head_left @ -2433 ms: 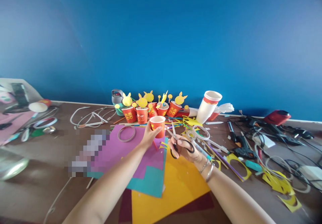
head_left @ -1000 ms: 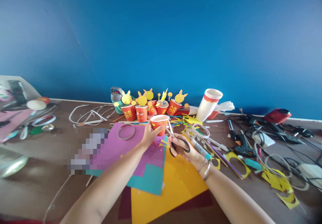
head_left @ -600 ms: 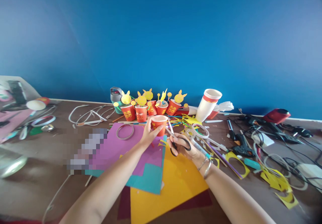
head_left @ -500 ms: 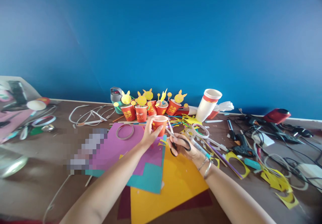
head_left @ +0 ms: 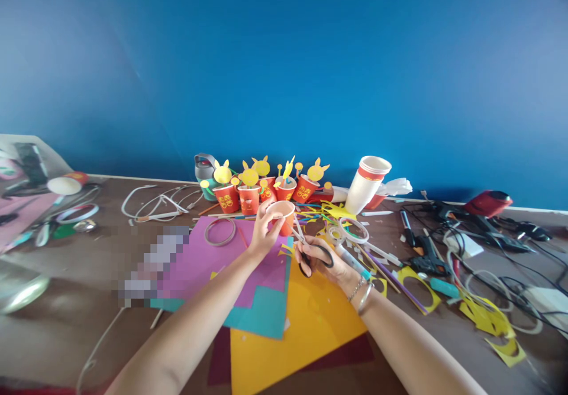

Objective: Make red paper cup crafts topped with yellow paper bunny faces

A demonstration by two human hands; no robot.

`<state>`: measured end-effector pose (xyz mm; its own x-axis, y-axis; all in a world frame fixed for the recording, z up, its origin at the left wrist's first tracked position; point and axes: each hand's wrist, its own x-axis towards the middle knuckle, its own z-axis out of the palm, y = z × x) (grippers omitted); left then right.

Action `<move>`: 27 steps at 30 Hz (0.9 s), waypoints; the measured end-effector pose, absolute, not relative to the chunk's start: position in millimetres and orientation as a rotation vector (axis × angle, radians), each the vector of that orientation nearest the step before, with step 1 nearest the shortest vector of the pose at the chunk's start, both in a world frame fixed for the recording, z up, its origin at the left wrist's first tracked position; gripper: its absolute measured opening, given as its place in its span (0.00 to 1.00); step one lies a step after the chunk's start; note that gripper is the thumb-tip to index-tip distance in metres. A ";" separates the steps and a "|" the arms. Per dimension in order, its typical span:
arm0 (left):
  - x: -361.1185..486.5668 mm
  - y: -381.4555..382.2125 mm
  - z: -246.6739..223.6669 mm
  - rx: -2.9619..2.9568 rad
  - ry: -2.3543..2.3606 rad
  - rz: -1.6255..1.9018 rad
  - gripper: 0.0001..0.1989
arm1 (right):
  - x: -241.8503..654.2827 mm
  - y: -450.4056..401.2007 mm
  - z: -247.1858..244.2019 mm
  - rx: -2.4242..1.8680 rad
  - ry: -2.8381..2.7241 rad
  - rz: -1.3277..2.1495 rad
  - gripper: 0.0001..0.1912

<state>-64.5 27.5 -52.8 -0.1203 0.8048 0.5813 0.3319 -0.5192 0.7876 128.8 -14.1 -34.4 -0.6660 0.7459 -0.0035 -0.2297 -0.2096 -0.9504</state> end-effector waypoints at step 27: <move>-65.7 34.9 -65.2 1.968 1.341 1.745 0.09 | 126.7 -15.4 -35.3 -0.631 -1.398 1.921 0.15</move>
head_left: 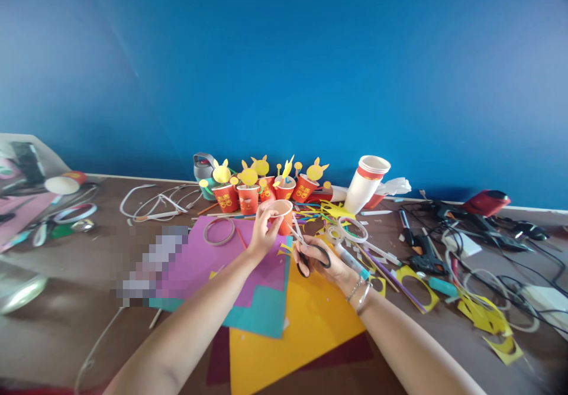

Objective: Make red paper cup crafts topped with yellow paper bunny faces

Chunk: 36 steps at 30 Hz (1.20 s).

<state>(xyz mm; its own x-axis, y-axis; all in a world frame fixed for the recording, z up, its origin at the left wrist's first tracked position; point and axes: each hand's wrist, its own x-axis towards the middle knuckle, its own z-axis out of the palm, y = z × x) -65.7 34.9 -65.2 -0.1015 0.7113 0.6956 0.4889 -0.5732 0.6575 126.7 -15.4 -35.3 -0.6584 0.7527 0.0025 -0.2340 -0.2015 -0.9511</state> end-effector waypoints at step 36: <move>-65.4 34.0 -65.2 1.950 1.351 1.725 0.09 | 125.1 -15.5 -33.8 -0.636 -1.427 1.916 0.15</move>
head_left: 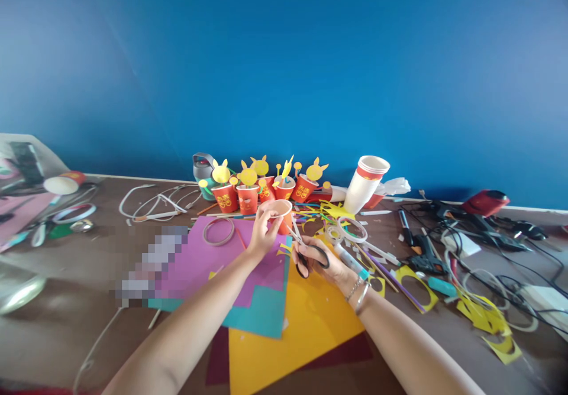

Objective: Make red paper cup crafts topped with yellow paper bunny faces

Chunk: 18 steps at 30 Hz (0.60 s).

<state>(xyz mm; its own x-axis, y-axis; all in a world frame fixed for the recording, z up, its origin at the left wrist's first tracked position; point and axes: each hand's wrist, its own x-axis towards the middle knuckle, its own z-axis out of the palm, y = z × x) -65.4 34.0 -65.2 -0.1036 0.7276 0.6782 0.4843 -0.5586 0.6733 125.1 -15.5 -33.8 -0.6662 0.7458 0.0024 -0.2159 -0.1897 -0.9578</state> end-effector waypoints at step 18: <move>-65.4 34.0 -64.5 1.983 1.342 1.741 0.10 | 125.3 -16.3 -33.5 -0.634 -1.430 1.913 0.15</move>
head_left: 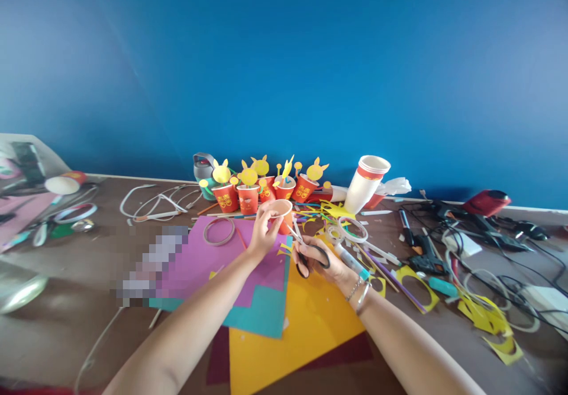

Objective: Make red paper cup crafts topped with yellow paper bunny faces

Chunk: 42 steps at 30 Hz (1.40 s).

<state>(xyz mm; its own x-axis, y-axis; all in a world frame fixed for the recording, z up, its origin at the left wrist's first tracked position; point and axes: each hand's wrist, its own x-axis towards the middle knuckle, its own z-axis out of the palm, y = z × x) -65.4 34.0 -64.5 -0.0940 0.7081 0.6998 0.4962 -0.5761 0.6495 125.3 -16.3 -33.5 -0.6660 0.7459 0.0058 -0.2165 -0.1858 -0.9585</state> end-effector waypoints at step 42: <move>-56.4 29.8 -62.4 2.053 1.369 1.734 0.10 | 118.6 -15.7 -29.7 -0.835 -1.568 1.672 0.19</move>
